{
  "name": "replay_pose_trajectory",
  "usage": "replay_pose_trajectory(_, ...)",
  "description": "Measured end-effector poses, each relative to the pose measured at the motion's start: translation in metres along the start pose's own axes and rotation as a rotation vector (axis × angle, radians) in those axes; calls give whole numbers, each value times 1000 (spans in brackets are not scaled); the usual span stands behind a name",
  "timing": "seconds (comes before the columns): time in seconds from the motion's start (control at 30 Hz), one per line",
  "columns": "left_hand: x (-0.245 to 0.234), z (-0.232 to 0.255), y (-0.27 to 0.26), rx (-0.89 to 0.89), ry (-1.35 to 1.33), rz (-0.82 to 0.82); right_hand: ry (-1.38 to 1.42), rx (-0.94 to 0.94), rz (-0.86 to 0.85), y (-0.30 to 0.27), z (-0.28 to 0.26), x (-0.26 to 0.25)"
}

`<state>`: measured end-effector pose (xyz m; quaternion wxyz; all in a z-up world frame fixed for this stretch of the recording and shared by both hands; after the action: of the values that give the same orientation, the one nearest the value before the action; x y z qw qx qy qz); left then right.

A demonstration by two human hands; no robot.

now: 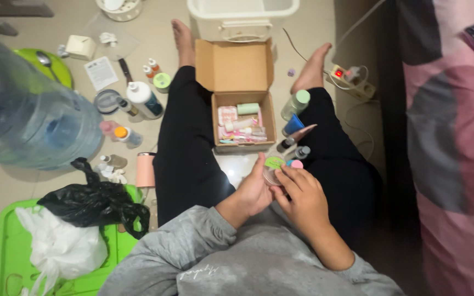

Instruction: The person sits on the floor and empties a white plastic bin, removing a cardboard box and other items. They then open the cardboard box and remove various cosmetic bottles and tubes, placing them on the floor beside them.

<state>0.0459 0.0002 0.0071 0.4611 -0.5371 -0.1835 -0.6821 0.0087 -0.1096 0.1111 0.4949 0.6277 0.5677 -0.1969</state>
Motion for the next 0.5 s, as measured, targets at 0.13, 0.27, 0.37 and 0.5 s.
replay_pose_trajectory(0.13, -21, 4, -3, 56, -20, -38, -27, -8, -41, 4, -4, 9)
replay_pose_trajectory(0.27, -47, 4, 2, 166, -48, -74, -86, -7, -72, 5, -6, 20)
replay_pose_trajectory(0.37, -59, 5, 1, 126, -51, -47, -37, 0, -78, 5, -7, 29)
replay_pose_trajectory(0.5, -64, 24, -9, 116, -158, 17, 23, -39, -73, 11, -9, 52)
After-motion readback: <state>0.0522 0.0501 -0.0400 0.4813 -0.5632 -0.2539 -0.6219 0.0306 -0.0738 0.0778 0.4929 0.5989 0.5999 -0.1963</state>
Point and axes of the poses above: each hand's wrist, its own y-axis towards the middle knuckle, its own x-axis out of the palm, z = x × y, the point moved 3 cm from there along y, towards the middle knuckle, and after that the axes turned 10 degrees about x, right-handed, at the moved point
